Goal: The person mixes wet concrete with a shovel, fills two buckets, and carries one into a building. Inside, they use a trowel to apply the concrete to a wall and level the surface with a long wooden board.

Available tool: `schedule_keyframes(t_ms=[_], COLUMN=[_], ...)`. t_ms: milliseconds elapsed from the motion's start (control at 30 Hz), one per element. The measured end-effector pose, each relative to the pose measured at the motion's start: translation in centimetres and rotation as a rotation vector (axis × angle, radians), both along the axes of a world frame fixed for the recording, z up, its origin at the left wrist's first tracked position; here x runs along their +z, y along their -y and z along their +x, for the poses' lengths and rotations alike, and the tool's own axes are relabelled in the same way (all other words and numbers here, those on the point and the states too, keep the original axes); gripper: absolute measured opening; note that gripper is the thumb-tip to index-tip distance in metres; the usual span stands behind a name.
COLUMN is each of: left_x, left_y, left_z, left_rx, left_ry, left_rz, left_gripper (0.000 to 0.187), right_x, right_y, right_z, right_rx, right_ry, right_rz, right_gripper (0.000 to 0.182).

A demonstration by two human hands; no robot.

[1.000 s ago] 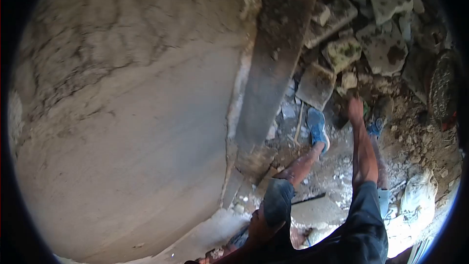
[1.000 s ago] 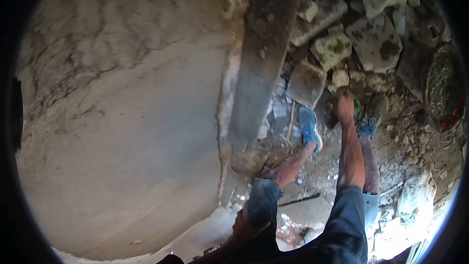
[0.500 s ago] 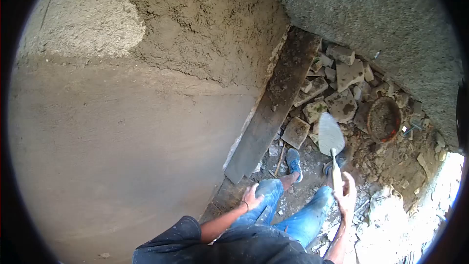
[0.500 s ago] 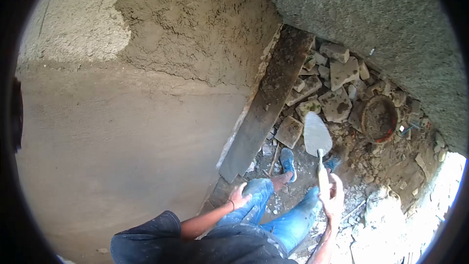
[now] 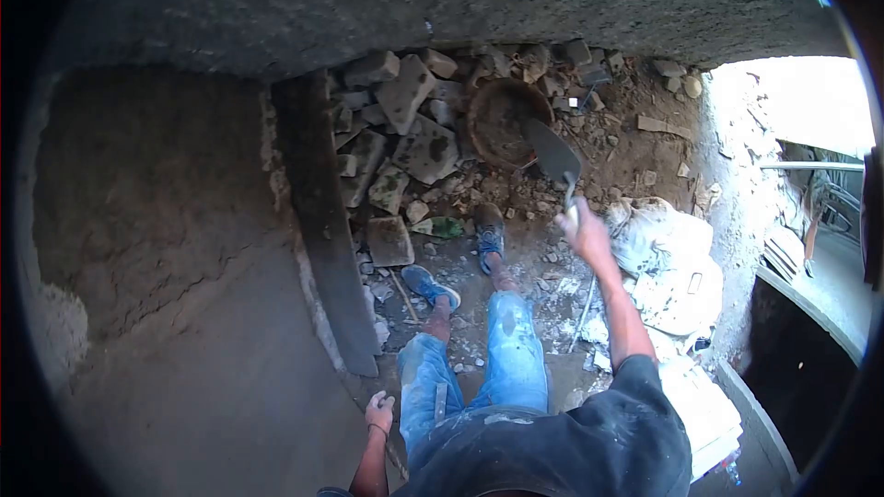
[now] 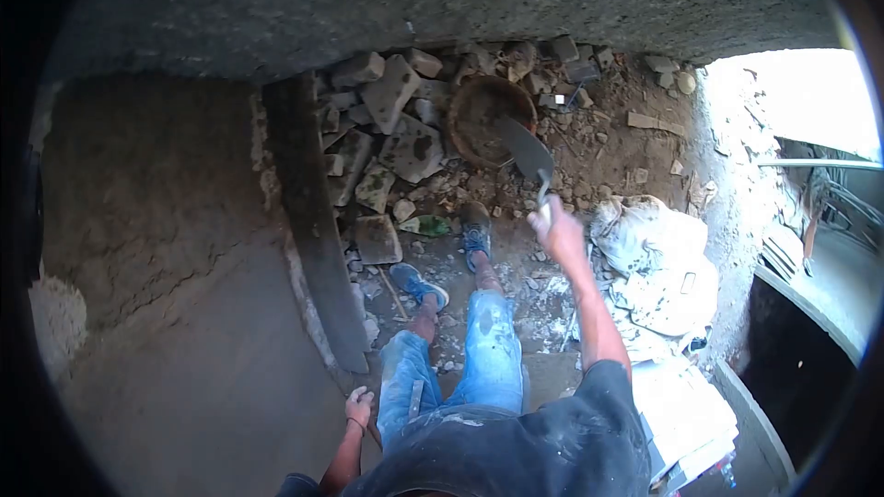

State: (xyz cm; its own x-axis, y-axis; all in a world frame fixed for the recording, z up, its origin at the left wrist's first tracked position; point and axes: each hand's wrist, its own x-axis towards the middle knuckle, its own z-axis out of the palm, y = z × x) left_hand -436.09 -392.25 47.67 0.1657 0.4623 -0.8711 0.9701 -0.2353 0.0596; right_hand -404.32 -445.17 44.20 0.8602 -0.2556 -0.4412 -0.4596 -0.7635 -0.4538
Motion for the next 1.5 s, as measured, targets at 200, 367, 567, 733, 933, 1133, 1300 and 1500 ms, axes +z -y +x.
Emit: schedule_keyframes(t_ms=[200, 367, 567, 733, 933, 1133, 1300, 1500], left_x=[-0.3, 0.3, 1.1, 0.5, -0.2, 0.8, 0.5, 0.0], left_y=[6.1, 8.3, 9.2, 9.7, 10.2, 8.4, 7.6, 7.2], left_z=[4.4, 8.5, 8.5, 7.8, 8.1, 8.0, 6.3, 4.9], left_rx=[-0.195, 0.104, 0.207, 0.191, 0.148, 0.228, 0.301, 0.321], left_ry=[-0.019, 0.065, 0.02, 0.017, 0.048, 0.068, -0.002, 0.032], left_rz=[0.081, -0.047, -0.054, -0.055, -0.096, -0.051, -0.077, -0.092], left_gripper=[0.04, 0.039, 0.037, 0.036, 0.036, 0.036, 0.035, 0.035], right_x=[-8.3, -6.6, -8.5, -7.0, -13.1, -18.6, -13.1, -27.9], right_y=[9.4, 2.9, 5.3, 9.7, 12.1, 9.4, 5.8, 1.9], right_z=[11.9, 9.9, 5.8, 16.9, 27.0, 20.2, 13.3, 16.0], right_rx=[0.23, 0.225, 0.63, 0.67, 0.608, 0.336, 0.207, 0.244], right_ry=[-0.146, -0.16, -0.351, -0.153, -0.056, 0.075, -0.186, -0.032], right_rz=[-0.15, -0.008, -0.228, -0.484, -0.454, -0.266, -0.242, -0.234], right_gripper=[0.047, 0.04, 0.031, 0.026, 0.021, 0.027, 0.027, 0.023])
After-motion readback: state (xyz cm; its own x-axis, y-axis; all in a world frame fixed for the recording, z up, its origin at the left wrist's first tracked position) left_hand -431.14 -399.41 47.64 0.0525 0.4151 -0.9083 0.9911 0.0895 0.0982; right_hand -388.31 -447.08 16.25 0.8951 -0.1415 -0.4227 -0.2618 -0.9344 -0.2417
